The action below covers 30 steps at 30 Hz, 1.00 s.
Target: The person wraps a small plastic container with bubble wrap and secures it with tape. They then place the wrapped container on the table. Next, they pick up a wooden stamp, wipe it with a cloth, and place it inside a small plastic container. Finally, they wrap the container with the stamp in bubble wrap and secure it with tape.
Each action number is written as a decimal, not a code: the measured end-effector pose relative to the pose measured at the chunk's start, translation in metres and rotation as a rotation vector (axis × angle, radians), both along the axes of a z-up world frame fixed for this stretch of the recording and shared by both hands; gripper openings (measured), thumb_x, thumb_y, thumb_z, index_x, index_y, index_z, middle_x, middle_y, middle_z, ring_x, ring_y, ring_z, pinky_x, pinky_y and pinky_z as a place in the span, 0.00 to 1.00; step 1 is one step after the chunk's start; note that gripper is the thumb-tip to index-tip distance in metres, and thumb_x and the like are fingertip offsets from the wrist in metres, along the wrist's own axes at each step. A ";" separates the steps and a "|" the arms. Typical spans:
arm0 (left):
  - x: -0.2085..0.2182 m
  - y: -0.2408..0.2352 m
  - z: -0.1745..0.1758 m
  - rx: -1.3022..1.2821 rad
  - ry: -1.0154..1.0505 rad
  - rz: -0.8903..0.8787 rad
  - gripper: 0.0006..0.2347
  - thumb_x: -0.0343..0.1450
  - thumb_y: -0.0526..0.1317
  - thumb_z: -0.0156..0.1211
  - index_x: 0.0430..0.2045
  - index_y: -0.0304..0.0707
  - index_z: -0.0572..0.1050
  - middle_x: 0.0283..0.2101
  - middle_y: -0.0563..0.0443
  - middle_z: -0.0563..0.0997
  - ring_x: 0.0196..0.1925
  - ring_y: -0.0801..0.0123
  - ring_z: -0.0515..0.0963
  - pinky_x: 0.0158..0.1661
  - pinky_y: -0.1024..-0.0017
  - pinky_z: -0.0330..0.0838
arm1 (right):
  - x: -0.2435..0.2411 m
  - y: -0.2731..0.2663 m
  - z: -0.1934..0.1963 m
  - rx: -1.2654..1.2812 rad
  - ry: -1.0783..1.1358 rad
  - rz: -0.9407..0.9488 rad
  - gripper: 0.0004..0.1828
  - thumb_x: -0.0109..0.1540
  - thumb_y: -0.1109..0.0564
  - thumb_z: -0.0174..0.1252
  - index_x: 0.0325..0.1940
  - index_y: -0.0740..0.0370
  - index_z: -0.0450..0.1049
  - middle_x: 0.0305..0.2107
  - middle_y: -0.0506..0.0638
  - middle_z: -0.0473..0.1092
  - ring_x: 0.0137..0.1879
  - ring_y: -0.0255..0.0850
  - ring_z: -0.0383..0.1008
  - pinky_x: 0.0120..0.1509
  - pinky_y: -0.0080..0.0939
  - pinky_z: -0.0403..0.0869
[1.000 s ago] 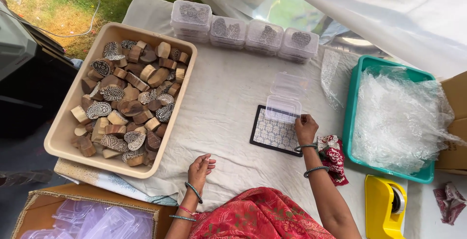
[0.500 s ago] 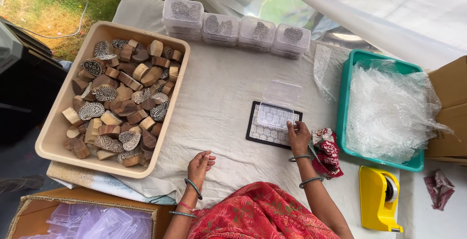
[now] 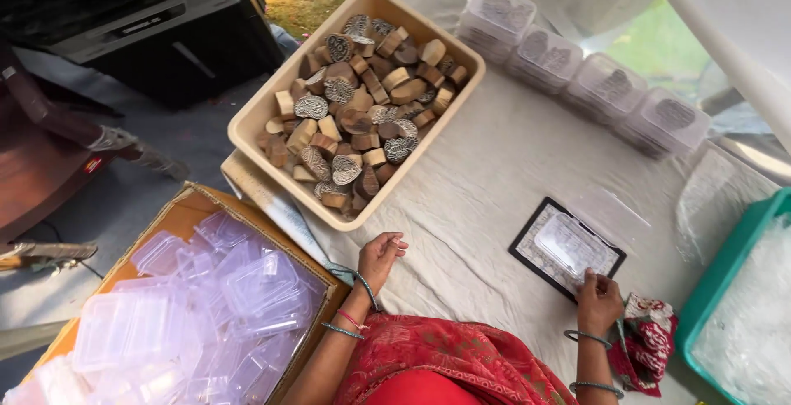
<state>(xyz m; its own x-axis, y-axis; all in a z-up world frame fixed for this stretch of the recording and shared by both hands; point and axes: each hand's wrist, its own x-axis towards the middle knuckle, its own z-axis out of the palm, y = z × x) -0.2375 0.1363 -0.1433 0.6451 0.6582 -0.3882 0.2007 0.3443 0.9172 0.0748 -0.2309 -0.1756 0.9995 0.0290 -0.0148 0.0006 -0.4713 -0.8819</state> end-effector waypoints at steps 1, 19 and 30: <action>-0.011 0.012 0.006 0.053 -0.054 0.109 0.13 0.77 0.42 0.55 0.48 0.32 0.78 0.38 0.48 0.86 0.37 0.74 0.83 0.41 0.76 0.77 | -0.001 0.001 0.009 -0.017 -0.007 -0.022 0.20 0.69 0.49 0.65 0.46 0.73 0.75 0.29 0.55 0.75 0.31 0.38 0.76 0.32 0.36 0.75; 0.010 0.171 0.103 1.389 0.733 -0.366 0.37 0.57 0.40 0.74 0.64 0.40 0.64 0.73 0.46 0.59 0.76 0.56 0.48 0.70 0.53 0.45 | -0.010 -0.031 0.016 -0.120 -0.181 -0.080 0.20 0.73 0.47 0.61 0.47 0.71 0.74 0.36 0.55 0.74 0.39 0.41 0.76 0.43 0.41 0.76; 0.007 0.170 0.056 1.178 0.780 -0.379 0.28 0.65 0.45 0.75 0.54 0.34 0.67 0.52 0.40 0.78 0.62 0.48 0.74 0.60 0.57 0.70 | -0.092 -0.133 0.029 -1.103 -0.339 -0.166 0.37 0.62 0.31 0.63 0.72 0.47 0.73 0.71 0.58 0.62 0.75 0.63 0.59 0.63 0.71 0.65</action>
